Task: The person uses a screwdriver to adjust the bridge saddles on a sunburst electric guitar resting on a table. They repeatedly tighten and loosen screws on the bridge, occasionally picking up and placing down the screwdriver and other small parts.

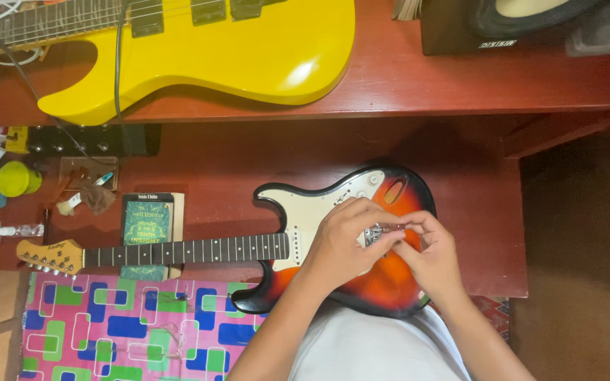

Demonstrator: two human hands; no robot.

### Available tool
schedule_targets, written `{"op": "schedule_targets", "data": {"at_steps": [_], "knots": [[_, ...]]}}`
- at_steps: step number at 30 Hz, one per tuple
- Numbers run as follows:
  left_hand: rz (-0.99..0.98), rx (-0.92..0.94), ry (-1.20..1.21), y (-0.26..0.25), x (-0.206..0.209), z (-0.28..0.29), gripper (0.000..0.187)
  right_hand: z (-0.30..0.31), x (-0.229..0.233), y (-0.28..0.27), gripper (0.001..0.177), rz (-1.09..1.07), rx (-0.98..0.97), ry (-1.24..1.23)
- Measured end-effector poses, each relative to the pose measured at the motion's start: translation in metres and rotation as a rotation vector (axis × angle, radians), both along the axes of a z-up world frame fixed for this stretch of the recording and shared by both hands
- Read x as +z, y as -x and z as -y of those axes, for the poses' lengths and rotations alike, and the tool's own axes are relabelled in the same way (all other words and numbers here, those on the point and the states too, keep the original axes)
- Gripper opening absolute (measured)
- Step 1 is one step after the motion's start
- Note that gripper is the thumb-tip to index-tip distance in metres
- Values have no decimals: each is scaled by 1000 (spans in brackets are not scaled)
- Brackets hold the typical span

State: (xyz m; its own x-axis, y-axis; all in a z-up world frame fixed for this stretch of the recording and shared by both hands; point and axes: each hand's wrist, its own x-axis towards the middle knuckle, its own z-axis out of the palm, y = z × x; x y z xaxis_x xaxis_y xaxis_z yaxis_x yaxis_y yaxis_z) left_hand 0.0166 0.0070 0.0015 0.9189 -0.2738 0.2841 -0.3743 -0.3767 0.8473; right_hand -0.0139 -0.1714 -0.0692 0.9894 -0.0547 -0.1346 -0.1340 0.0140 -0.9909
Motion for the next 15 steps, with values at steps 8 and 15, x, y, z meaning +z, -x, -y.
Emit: {"op": "schedule_targets", "data": {"at_steps": [8, 15], "knots": [[10, 12, -12, -2, 1, 11, 24, 2, -4, -4, 16, 274, 112, 406], [-47, -42, 15, -2, 1, 8, 15, 5, 10, -2, 40, 15, 63, 128]]}}
